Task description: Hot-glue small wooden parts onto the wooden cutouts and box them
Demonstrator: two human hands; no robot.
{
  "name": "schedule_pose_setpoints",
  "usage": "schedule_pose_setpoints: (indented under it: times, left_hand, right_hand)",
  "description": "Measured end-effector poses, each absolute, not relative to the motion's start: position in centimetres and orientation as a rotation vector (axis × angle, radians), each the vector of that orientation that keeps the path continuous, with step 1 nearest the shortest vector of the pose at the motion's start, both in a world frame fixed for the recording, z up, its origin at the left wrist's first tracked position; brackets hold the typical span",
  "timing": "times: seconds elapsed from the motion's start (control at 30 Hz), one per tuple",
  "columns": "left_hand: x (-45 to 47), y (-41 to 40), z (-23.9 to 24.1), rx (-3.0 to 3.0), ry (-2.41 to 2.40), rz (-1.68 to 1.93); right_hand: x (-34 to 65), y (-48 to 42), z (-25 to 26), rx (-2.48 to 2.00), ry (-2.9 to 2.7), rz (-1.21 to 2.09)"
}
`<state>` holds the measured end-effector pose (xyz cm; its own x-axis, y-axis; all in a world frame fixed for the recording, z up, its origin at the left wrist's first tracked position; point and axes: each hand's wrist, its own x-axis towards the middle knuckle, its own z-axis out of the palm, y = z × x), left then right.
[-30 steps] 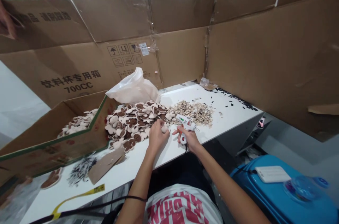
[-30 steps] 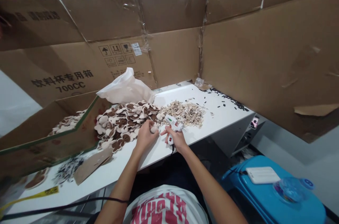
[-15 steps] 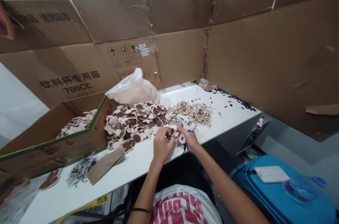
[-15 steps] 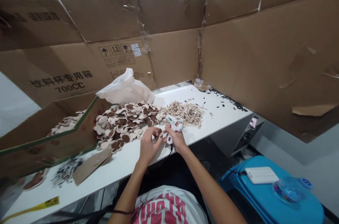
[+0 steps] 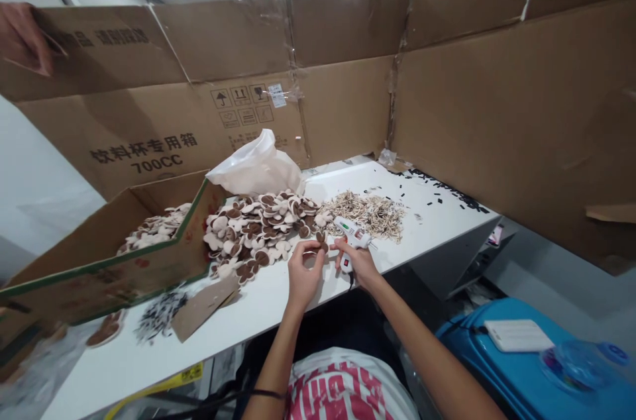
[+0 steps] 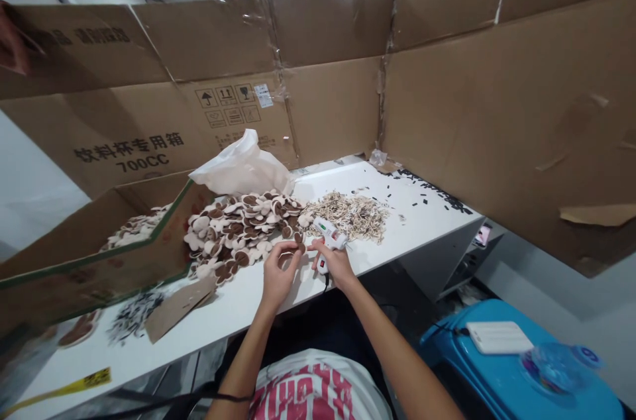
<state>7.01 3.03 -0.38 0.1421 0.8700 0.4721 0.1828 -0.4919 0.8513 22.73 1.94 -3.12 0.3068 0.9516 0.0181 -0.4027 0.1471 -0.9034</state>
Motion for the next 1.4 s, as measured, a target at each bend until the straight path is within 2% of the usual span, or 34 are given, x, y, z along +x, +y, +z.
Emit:
schedule_pose_setpoints:
  times: [0.33, 0.57, 0.73, 1.07, 1.4]
  left_hand:
    - [6.4, 4.2, -2.1, 1.396, 1.205, 1.477]
    - [6.8, 3.8, -1.7, 1.454, 1.101, 1.427]
    - [6.4, 3.8, -1.8, 1.378, 1.207, 1.475]
    - [6.2, 3.7, -2.0, 1.302, 1.242, 1.595]
    - [6.3, 3.5, -1.7, 1.329, 1.220, 1.589]
  right_hand:
    - [22.9, 1.7, -3.2, -0.925, -0.842, 1.131]
    - [22.9, 1.6, -3.4, -0.971, -0.887, 1.088]
    - [23.2, 1.2, -3.3, -0.926, -1.032, 1.176]
    - [23.7, 0.6, -3.3, -1.122, -1.305, 1.300]
    - [23.3, 0.3, -2.7, -1.117, -1.296, 1.311]
